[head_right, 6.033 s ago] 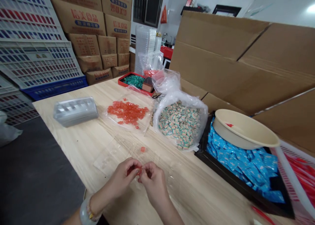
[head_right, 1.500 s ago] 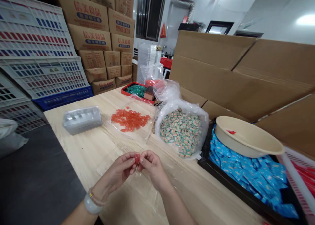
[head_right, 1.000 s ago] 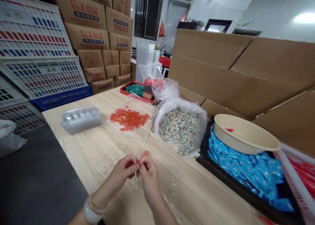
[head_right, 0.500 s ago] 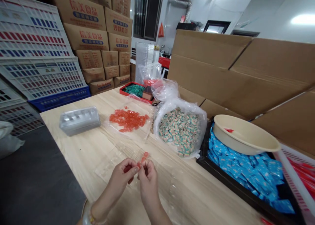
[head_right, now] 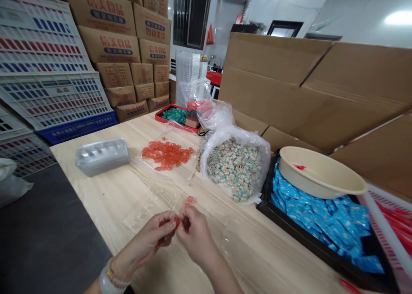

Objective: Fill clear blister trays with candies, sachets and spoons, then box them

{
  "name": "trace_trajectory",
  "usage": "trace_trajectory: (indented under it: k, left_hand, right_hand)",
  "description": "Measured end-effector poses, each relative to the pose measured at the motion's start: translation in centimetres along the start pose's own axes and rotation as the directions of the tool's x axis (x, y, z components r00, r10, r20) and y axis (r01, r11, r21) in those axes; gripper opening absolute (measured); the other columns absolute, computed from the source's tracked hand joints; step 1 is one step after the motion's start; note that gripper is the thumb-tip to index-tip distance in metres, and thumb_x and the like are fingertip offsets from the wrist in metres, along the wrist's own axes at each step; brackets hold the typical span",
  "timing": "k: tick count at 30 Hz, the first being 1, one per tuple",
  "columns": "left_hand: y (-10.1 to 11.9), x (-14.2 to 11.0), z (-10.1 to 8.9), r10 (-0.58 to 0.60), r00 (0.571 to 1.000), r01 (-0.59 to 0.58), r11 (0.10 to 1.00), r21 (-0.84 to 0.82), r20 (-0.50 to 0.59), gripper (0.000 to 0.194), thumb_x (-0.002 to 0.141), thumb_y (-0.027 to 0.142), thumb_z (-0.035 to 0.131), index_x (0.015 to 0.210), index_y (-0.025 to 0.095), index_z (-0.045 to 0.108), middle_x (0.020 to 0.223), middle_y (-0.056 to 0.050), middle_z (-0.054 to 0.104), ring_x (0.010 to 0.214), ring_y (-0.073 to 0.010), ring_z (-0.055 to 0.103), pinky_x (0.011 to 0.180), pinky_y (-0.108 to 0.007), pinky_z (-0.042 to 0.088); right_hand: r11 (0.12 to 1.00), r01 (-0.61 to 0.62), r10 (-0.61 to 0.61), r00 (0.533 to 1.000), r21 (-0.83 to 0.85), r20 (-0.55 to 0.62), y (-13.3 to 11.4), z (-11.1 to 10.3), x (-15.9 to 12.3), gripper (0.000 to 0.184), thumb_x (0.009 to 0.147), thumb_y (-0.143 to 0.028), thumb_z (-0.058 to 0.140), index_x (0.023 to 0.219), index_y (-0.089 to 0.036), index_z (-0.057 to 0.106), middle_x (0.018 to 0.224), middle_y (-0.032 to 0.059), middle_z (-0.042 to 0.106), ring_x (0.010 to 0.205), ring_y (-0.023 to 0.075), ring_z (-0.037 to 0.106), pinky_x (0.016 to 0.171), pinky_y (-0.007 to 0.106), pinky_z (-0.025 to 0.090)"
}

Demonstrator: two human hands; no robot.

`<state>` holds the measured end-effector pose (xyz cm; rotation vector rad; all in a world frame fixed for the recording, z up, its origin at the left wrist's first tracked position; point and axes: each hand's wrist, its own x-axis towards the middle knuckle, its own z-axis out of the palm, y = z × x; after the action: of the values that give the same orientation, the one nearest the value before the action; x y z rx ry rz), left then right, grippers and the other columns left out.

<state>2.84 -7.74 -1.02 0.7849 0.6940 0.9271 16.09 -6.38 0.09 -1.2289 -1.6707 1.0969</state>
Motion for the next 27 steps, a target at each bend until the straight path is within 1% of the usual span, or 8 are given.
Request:
trace_trajectory:
  k: [3,8,12,15,20,23,25,27]
  left_hand:
    - [-0.4,-0.1,0.2,0.089,0.995,-0.088,0.996,0.015,-0.038,0.035,0.065,0.045,0.062,0.065,0.016,0.042,0.05,0.008,0.029,0.044,-0.0046,0.02,0.044,-0.022,0.013]
    - [-0.8,-0.7,0.5,0.132,0.988,-0.133,0.991,-0.003,-0.084,0.036,0.064,0.046,0.062,0.063,0.017,0.041,0.053,0.007,0.034,0.046,-0.0048,0.023,0.045,-0.021,0.015]
    - [-0.4,-0.9,0.4,0.165,0.969,-0.178,0.982,-0.056,-0.185,0.034,0.061,0.042,0.065,0.064,0.016,0.042,0.069,0.004,0.045,0.048,-0.0038,0.03,0.046,-0.02,0.018]
    - [0.1,-0.7,0.0,0.136,0.978,-0.137,0.991,0.003,-0.159,0.031,0.063,0.039,0.064,0.064,0.016,0.044,0.06,0.004,0.044,0.046,-0.0039,0.029,0.045,-0.02,0.018]
    - [0.1,-0.6,-0.3,0.161,0.972,-0.137,0.98,0.143,-0.173,0.031,0.062,0.038,0.066,0.063,0.015,0.045,0.056,0.004,0.045,0.043,-0.0032,0.027,0.042,-0.019,0.017]
    - [-0.1,-1.0,0.2,0.107,0.985,-0.113,0.993,-0.036,-0.135,0.03,0.064,0.036,0.065,0.063,0.015,0.044,0.055,0.005,0.044,0.042,-0.0025,0.028,0.041,-0.018,0.015]
    - [-0.2,-1.3,0.3,0.042,0.996,-0.06,0.974,-0.218,-0.083,0.029,0.065,0.033,0.065,0.063,0.015,0.043,0.053,0.006,0.041,0.042,-0.0018,0.028,0.041,-0.017,0.014]
    - [-0.2,-1.7,-0.1,-0.002,0.998,-0.024,0.931,-0.365,-0.071,0.028,0.065,0.031,0.066,0.065,0.014,0.044,0.057,0.005,0.042,0.043,-0.0006,0.027,0.04,-0.016,0.013]
  right_hand:
    - [0.997,0.007,-0.02,0.983,-0.073,-0.181,0.2,0.9,-0.2,0.012,0.063,-0.016,0.052,0.055,-0.018,0.043,0.052,-0.0048,0.042,0.049,0.0083,0.037,0.048,0.021,0.028]
    - [0.965,-0.108,0.166,0.957,0.24,-0.238,0.8,2.1,-0.8,0.016,0.067,-0.026,0.052,0.057,-0.019,0.042,0.049,-0.0057,0.041,0.043,0.0077,0.038,0.043,0.021,0.031]
    - [0.893,-0.133,0.193,0.976,0.429,-0.099,0.4,1.6,-1.2,0.015,0.067,-0.031,0.056,0.065,-0.017,0.05,0.058,-0.0024,0.05,0.051,0.0092,0.046,0.051,0.022,0.038]
    - [0.834,-0.216,0.215,0.975,0.507,0.06,-0.1,0.8,-1.3,0.019,0.066,-0.031,0.058,0.079,-0.018,0.058,0.072,0.0015,0.057,0.065,0.0121,0.05,0.06,0.025,0.041]
    - [0.836,-0.302,0.279,0.953,0.459,0.118,-1.0,0.1,-1.0,0.022,0.062,-0.035,0.064,0.061,-0.015,0.055,0.057,-0.0018,0.05,0.052,0.0084,0.043,0.051,0.021,0.034]
    - [0.769,-0.347,0.283,0.938,0.537,0.202,-1.4,0.4,-0.9,0.025,0.06,-0.033,0.067,0.057,-0.015,0.05,0.05,-0.0044,0.043,0.046,0.0061,0.034,0.047,0.02,0.027]
    - [0.646,-0.381,0.275,0.924,0.662,0.264,-1.7,0.4,-1.2,0.024,0.061,-0.033,0.066,0.058,-0.016,0.048,0.05,-0.005,0.039,0.046,0.006,0.031,0.048,0.02,0.027]
    - [0.539,-0.34,0.246,0.938,0.77,0.243,-1.9,0.0,-1.6,0.024,0.062,-0.033,0.064,0.058,-0.018,0.046,0.052,-0.0055,0.034,0.046,0.0064,0.03,0.048,0.021,0.029]
